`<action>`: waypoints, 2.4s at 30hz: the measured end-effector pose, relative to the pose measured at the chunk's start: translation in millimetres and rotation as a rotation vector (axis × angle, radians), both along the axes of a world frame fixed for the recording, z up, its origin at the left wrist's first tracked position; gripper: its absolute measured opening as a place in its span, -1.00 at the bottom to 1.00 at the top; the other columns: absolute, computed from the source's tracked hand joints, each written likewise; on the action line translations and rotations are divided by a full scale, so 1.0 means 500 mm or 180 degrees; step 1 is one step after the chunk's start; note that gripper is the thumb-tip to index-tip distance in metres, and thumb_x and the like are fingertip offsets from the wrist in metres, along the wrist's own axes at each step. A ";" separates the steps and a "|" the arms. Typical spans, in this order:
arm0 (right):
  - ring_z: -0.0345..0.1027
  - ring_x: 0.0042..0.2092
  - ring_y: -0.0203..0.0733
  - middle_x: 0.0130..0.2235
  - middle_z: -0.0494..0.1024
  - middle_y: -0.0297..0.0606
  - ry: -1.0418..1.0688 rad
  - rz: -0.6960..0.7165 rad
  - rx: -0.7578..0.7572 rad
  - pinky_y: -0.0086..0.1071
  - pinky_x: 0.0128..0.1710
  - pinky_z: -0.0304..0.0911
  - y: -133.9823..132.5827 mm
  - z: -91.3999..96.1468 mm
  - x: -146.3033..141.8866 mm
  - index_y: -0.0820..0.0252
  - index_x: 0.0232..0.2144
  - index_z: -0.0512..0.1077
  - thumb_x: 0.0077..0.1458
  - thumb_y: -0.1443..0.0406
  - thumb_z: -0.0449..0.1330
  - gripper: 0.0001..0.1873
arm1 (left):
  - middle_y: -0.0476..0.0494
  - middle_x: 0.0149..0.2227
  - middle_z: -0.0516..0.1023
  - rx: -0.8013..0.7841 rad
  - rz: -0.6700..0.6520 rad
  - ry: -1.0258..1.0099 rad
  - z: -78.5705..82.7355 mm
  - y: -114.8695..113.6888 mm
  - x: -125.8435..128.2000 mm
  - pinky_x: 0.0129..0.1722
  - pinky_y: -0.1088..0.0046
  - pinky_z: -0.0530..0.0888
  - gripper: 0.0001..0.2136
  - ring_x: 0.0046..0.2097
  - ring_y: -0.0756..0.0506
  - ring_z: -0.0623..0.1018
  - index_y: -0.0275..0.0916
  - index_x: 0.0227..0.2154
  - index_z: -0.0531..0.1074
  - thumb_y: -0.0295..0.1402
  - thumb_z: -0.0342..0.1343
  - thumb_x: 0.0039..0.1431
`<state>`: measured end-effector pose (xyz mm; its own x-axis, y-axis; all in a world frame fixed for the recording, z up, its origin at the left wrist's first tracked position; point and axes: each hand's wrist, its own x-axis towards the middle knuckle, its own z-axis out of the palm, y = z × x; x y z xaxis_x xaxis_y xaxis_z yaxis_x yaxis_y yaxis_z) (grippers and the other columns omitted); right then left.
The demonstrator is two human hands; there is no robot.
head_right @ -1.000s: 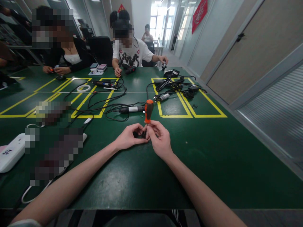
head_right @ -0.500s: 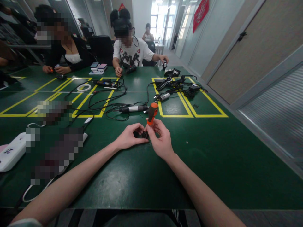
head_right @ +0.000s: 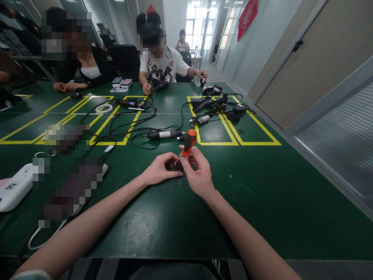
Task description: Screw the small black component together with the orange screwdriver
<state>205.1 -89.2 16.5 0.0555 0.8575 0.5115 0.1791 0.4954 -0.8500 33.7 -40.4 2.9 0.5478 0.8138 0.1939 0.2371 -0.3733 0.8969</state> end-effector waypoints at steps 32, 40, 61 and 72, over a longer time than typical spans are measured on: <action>0.46 -0.29 -0.19 -0.22 0.53 -0.24 -0.0432 -0.0370 0.0439 -0.33 -0.39 0.50 0.000 0.008 0.007 0.08 -0.01 0.59 0.26 0.33 0.24 -0.73 | -0.02 -0.30 0.53 0.0009 0.0038 0.0074 -0.004 0.001 0.000 -0.23 0.44 0.44 -0.64 -0.28 -0.03 0.48 -0.26 -0.25 0.50 -0.20 0.45 -0.03; 0.58 -0.23 -0.19 -0.17 0.64 -0.26 0.0006 -0.0343 0.0497 -0.30 -0.27 0.57 0.003 -0.017 0.007 0.03 0.12 0.48 0.19 0.38 0.30 -0.56 | -0.02 -0.30 0.54 0.0005 0.0064 0.0087 -0.003 -0.002 0.000 -0.24 0.45 0.43 -0.65 -0.30 -0.02 0.47 -0.26 -0.24 0.51 -0.22 0.45 -0.02; 0.47 -0.43 -0.28 -0.30 0.63 -0.28 0.0058 -0.0005 0.0071 -0.34 -0.40 0.51 -0.008 0.005 0.008 0.13 -0.03 0.47 0.28 0.28 0.22 -0.78 | -0.02 -0.31 0.53 0.0005 0.0065 0.0137 0.000 -0.003 0.000 -0.25 0.44 0.43 -0.65 -0.30 -0.03 0.46 -0.25 -0.25 0.50 -0.19 0.44 -0.03; 0.47 -0.34 -0.24 -0.27 0.56 -0.27 -0.0215 -0.0310 0.0327 -0.39 -0.48 0.47 -0.004 0.012 0.007 0.09 -0.07 0.59 0.22 0.34 0.27 -0.78 | -0.02 -0.30 0.53 -0.0019 0.0019 0.0059 0.000 -0.002 0.000 -0.22 0.43 0.43 -0.66 -0.28 -0.04 0.47 -0.26 -0.25 0.49 -0.21 0.44 -0.02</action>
